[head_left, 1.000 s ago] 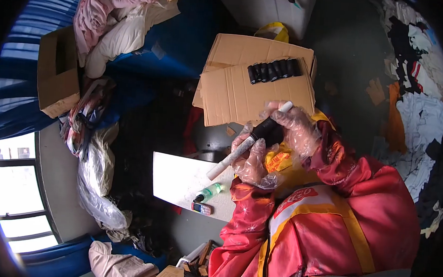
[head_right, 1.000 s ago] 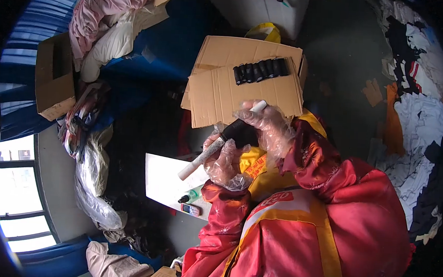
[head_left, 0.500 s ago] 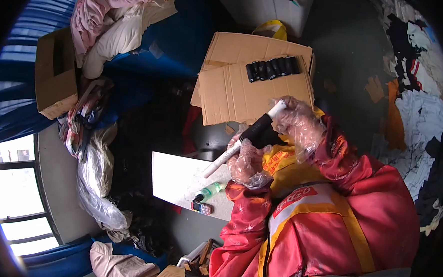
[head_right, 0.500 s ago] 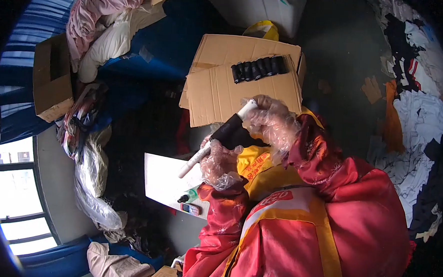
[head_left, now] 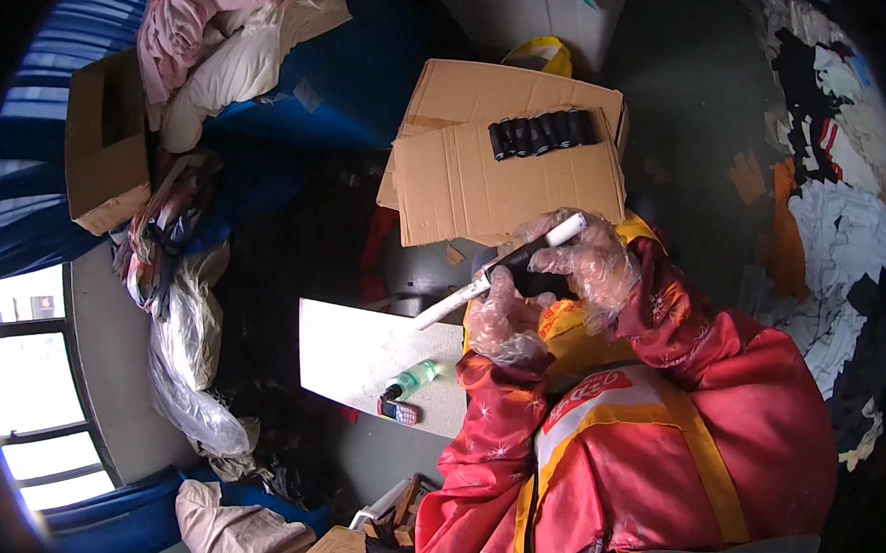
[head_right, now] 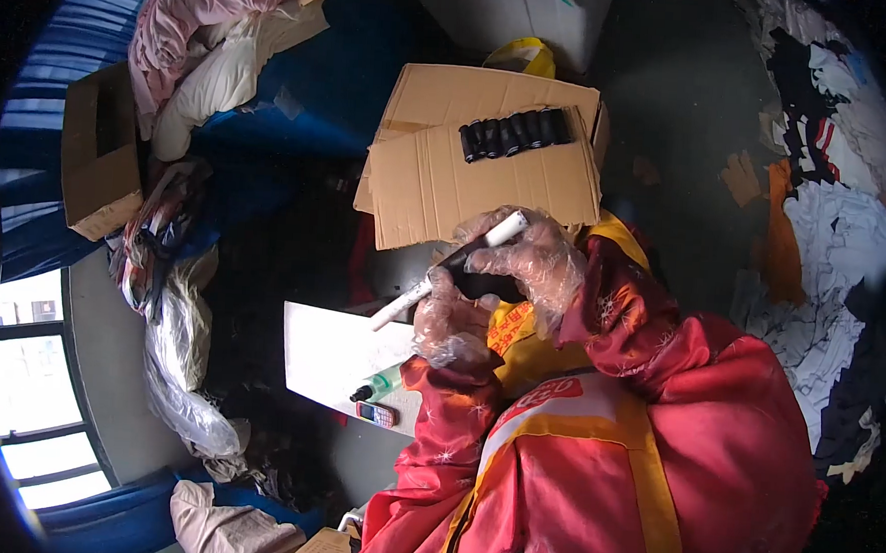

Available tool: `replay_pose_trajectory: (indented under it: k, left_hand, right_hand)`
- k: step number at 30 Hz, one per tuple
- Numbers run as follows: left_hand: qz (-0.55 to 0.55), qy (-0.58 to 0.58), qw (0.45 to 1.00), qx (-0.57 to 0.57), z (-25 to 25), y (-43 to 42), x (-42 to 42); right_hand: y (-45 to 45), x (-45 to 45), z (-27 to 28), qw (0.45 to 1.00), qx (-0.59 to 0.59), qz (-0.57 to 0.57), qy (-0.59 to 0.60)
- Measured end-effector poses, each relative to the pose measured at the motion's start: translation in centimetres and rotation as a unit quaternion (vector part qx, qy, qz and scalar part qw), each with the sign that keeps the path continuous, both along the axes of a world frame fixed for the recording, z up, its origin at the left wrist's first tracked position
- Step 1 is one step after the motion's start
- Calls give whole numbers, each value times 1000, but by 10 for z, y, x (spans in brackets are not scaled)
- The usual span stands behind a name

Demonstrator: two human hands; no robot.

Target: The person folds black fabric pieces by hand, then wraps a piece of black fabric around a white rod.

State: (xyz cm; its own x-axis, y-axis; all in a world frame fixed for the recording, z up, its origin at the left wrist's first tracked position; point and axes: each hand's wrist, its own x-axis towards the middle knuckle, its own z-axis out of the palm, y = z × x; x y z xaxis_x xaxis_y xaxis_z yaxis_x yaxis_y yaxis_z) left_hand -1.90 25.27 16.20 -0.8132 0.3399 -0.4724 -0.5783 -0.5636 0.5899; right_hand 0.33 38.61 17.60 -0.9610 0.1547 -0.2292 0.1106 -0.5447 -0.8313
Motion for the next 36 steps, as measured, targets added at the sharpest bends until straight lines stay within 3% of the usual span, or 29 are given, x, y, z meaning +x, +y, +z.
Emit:
replay_pose_trajectory:
  k: [2,6,7,10,12,14,18,19,20,21,22,23,24,26,28,29,30,32,36]
  left_hand:
    - [38,3,998,54,9,4,0]
    - [60,34,996,-52,1,-4,-3]
    - [49,20,995,-84,-2,-7,-4]
    - [38,88,995,-37,-11,-2,-1]
    - [36,85,996,3,-9,4,2]
    - [48,129,989,-57,-10,4,0]
    - [20,48,998,-25,0,-5,3]
    - [42,191,977,-83,-26,-1,4]
    - [42,191,977,-82,-34,-4,3]
    - [43,351,918,-180,-39,-7,2]
    - [43,498,823,-270,-41,-11,1]
    - [56,129,990,4,-18,-11,1]
    - [56,130,990,5,-13,-10,1]
    - [50,87,995,-9,-8,-10,0]
    - [54,111,992,-4,-9,-4,1]
    - [59,136,989,1,-8,-1,1]
    - [59,136,989,1,-7,0,1]
    - [34,114,992,-48,-2,-1,3]
    - [54,248,966,-49,-42,-8,1]
  right_hand:
    - [4,2,-18,1000,0,0,7]
    - [14,-1,-18,999,-25,-38,13]
    - [14,1,-9,999,27,-31,25]
    - [3,-6,-29,998,-1,9,60]
    - [1,-2,-24,999,25,4,25]
    - [-1,-2,-5,998,-51,-13,-20]
    - [-4,0,-5,997,-43,-62,-22]
    - [-4,-1,-5,997,-43,-61,-23]
    - [-3,-2,-6,997,-47,-53,9]
    - [0,-4,-7,997,-51,-46,41]
    - [7,-6,-12,997,-51,-48,42]
    - [17,-8,-20,992,-105,-61,28]
    - [24,-9,-26,985,-158,-72,13]
    - [21,-8,-25,987,-137,-86,5]
    - [9,-9,-39,992,11,-80,99]
    - [11,-11,-38,992,38,-7,124]
    - [10,-7,-36,992,38,-7,123]
    - [0,0,-5,998,-46,-22,-37]
    - [-3,2,-11,999,-43,-7,-16]
